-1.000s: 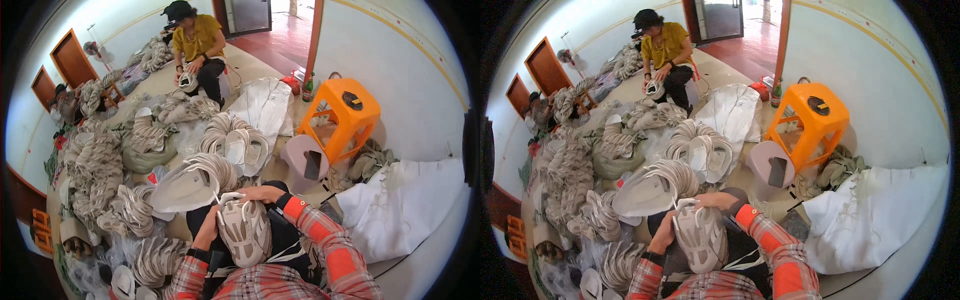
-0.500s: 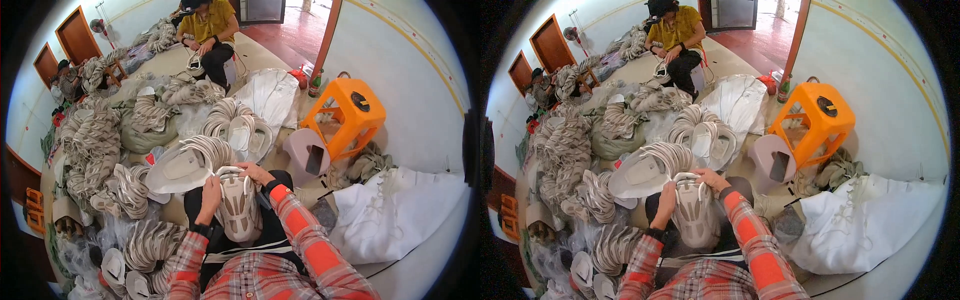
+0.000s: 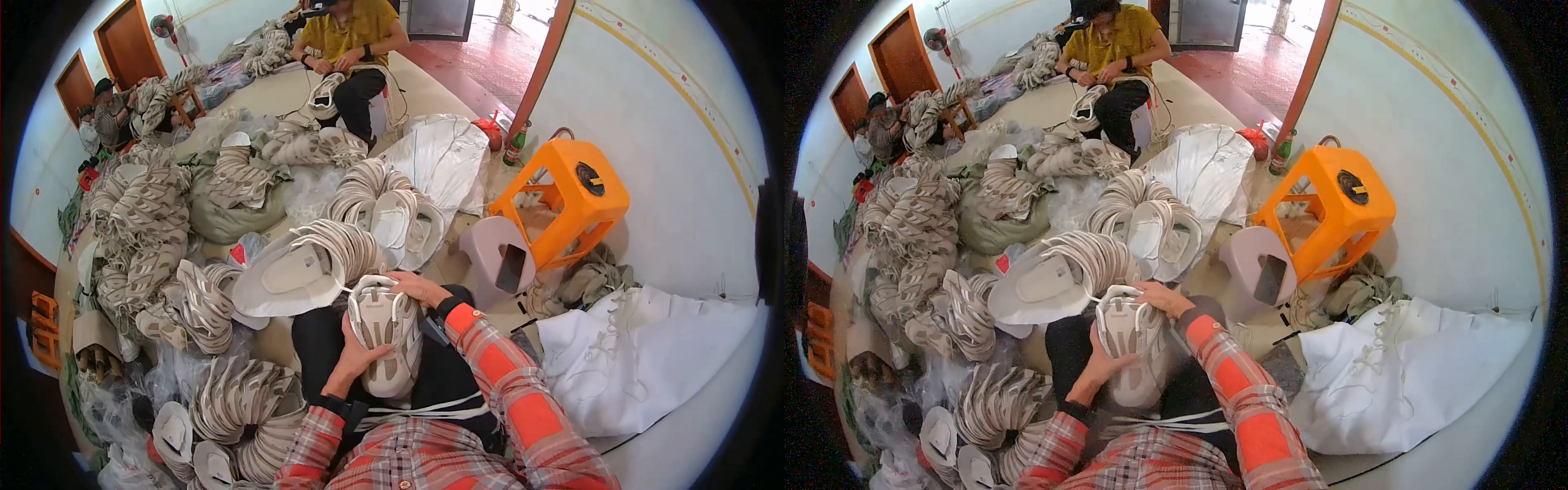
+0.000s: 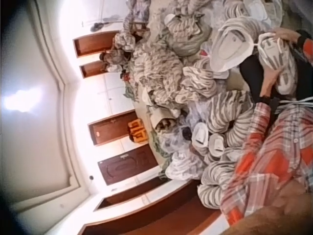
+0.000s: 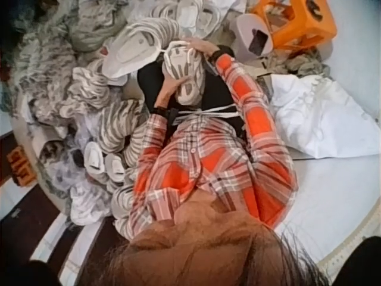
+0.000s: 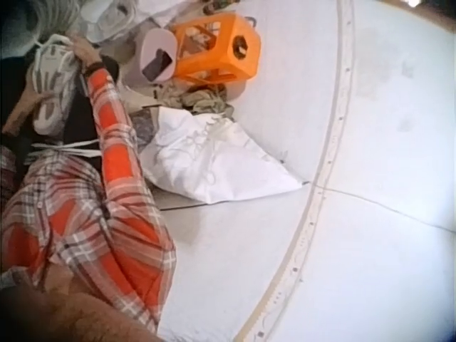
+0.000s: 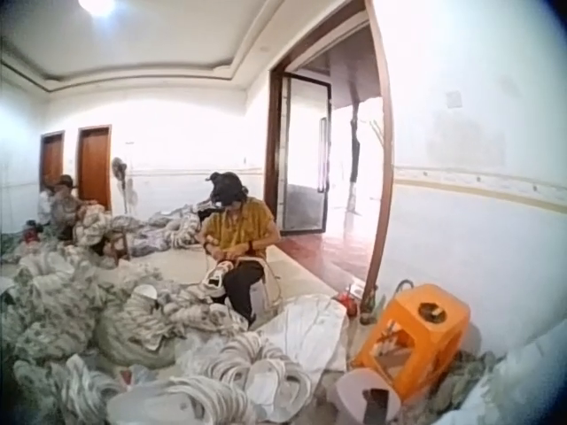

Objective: Lacing or stringing together shoe upper components in a production environment.

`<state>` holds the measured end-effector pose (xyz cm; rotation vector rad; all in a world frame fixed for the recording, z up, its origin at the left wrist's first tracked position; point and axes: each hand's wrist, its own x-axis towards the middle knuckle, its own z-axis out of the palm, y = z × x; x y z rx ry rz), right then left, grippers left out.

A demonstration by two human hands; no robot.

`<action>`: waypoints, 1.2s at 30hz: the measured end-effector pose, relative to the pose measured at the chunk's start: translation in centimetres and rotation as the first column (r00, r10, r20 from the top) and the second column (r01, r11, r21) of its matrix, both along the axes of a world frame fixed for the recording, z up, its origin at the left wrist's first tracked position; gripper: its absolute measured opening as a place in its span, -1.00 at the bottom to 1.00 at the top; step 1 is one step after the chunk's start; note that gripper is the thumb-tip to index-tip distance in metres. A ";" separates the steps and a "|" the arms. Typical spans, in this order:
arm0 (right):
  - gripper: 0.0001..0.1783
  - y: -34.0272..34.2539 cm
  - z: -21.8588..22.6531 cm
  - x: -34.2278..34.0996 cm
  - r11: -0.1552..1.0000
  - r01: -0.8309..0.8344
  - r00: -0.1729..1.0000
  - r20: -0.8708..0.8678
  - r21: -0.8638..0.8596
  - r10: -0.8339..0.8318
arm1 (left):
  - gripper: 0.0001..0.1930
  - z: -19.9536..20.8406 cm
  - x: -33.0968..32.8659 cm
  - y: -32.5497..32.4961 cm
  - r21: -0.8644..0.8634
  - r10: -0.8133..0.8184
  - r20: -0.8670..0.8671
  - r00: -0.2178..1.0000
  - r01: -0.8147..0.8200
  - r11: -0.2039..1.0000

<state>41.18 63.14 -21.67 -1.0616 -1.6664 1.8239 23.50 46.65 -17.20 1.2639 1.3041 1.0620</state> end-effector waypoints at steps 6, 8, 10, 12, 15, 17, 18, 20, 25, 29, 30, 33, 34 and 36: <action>-0.45 -1.5 5.3 -3.7 0.986 -0.138 0.990 -0.014 0.094 0.140 | 0.11 3.8 -2.5 -2.9 -0.136 -0.046 -0.428 0.903 -0.014 0.991; -0.43 -1.5 6.2 -3.0 0.987 -0.161 0.987 0.032 0.029 0.160 | 0.12 7.8 -1.5 -2.5 -0.413 -0.245 -0.544 0.803 -0.001 0.911; -0.42 -1.7 7.4 -4.1 0.980 -0.182 0.979 0.075 -0.079 0.188 | 0.06 6.1 -0.5 -4.7 -0.169 -0.067 -0.496 0.866 -0.020 0.985; -0.40 -1.7 7.5 -4.4 0.963 -0.259 0.965 0.068 0.067 0.255 | 0.00 5.8 0.6 -5.4 0.048 0.197 -0.546 0.814 -0.205 0.978; -0.35 -1.5 7.0 -4.3 0.953 -0.278 0.956 0.137 0.121 0.261 | -0.07 5.7 1.7 -5.6 -0.065 0.154 -0.505 0.849 -0.215 0.974; -0.34 -1.6 6.1 -4.2 0.942 -0.285 0.952 0.169 0.179 0.256 | -0.12 6.8 1.6 -5.4 -0.228 0.022 -0.527 0.850 -0.166 0.960; -0.32 -1.6 5.9 -4.6 0.945 -0.267 0.958 0.158 0.187 0.239 | -0.15 7.8 0.5 -5.0 -0.306 -0.062 -0.554 0.830 -0.134 0.942; -0.30 -1.6 6.0 -5.2 0.949 -0.253 0.963 0.141 0.190 0.229 | -0.32 7.3 -2.7 -4.0 -0.371 -0.248 -0.593 0.766 0.014 0.928; -0.36 -3.4 9.6 -4.2 0.927 -0.186 0.952 0.294 0.325 0.088 | -0.55 7.3 -4.9 0.2 0.185 0.110 -0.492 0.864 -0.019 0.983; -0.44 -7.4 10.6 -2.1 0.823 -0.127 0.978 0.207 0.553 0.012 | -0.62 4.6 -6.5 3.5 0.083 -0.169 -0.417 0.893 0.222 0.971; -0.45 -8.8 10.9 -1.9 0.746 -0.101 0.981 0.190 0.659 -0.035 | -0.64 4.6 -6.6 3.7 0.091 -0.188 -0.422 0.887 0.248 0.965; -0.75 -13.8 11.2 -0.2 0.614 -0.092 0.954 0.246 0.784 -0.172 | -0.65 5.3 -6.1 2.7 0.194 -0.078 -0.417 0.906 0.172 0.966; -0.87 -15.8 12.1 0.4 0.579 -0.422 0.845 0.534 0.698 -0.028 | -0.66 5.3 -5.7 1.9 0.368 0.076 -0.429 0.900 0.098 0.925; -0.89 -20.3 12.2 1.2 0.463 -0.691 0.654 0.752 0.555 0.075 | -0.68 5.9 -5.4 -0.9 0.261 0.098 -0.390 0.916 0.008 0.965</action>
